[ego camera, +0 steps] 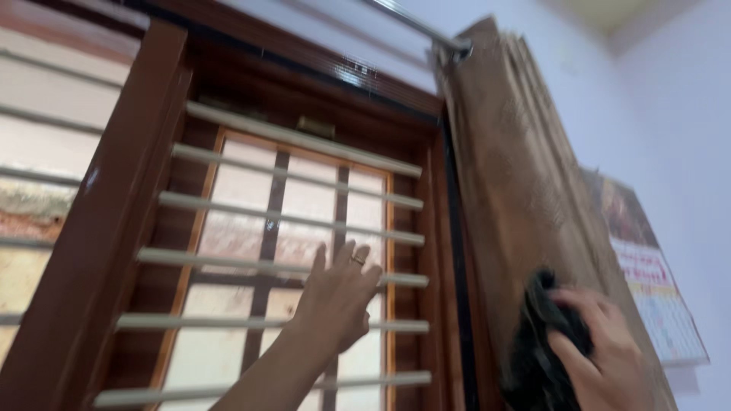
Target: The person wipes the wooden window frame, metal grille bars, sill, wall and an air purifier with a cloth, then lifts a mesh screen and presses it onto the window frame, fitting it along the top edge and sides.
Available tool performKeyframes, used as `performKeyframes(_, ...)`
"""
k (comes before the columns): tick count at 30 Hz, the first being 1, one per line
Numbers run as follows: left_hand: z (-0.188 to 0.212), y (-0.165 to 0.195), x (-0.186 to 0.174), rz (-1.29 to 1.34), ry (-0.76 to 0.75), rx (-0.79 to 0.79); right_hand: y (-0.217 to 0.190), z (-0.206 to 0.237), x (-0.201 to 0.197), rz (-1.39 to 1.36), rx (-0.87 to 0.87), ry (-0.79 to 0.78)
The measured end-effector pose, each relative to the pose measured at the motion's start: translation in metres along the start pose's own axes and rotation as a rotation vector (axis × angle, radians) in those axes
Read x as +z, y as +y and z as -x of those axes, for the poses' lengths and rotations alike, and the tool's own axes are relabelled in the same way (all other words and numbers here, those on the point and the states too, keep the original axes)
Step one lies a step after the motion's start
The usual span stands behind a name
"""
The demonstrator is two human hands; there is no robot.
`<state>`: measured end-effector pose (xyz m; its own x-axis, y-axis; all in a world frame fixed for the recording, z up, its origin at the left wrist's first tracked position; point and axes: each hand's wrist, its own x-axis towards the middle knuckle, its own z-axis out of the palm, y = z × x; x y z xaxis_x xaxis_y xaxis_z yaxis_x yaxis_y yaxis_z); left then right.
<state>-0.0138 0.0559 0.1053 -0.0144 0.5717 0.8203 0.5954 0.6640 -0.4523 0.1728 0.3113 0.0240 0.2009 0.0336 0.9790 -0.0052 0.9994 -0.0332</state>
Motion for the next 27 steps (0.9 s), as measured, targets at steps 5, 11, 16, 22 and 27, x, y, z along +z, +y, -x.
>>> performKeyframes(5, -0.082, -0.025, -0.011, -0.138, -0.071, -0.247, -0.036, -0.142, 0.072, -0.057, -0.345, 0.230)
performKeyframes(11, -0.115, -0.043, 0.000, -0.363, -0.209, -0.293, -0.082, -0.241, 0.181, 0.168, -0.428, 0.052)
performKeyframes(16, -0.124, -0.055, 0.000, -0.480, -0.156, -0.221, -0.063, -0.244, 0.221, 0.831, -0.441, -0.035)
performKeyframes(22, -0.117, -0.056, 0.008, -0.491, -0.176, -0.192, -0.070, -0.261, 0.223, 0.936, -0.367, -0.166)
performKeyframes(27, -0.118, -0.057, 0.010, -0.536, -0.114, -0.167, -0.084, -0.251, 0.235, 1.118, -0.307, -0.149)
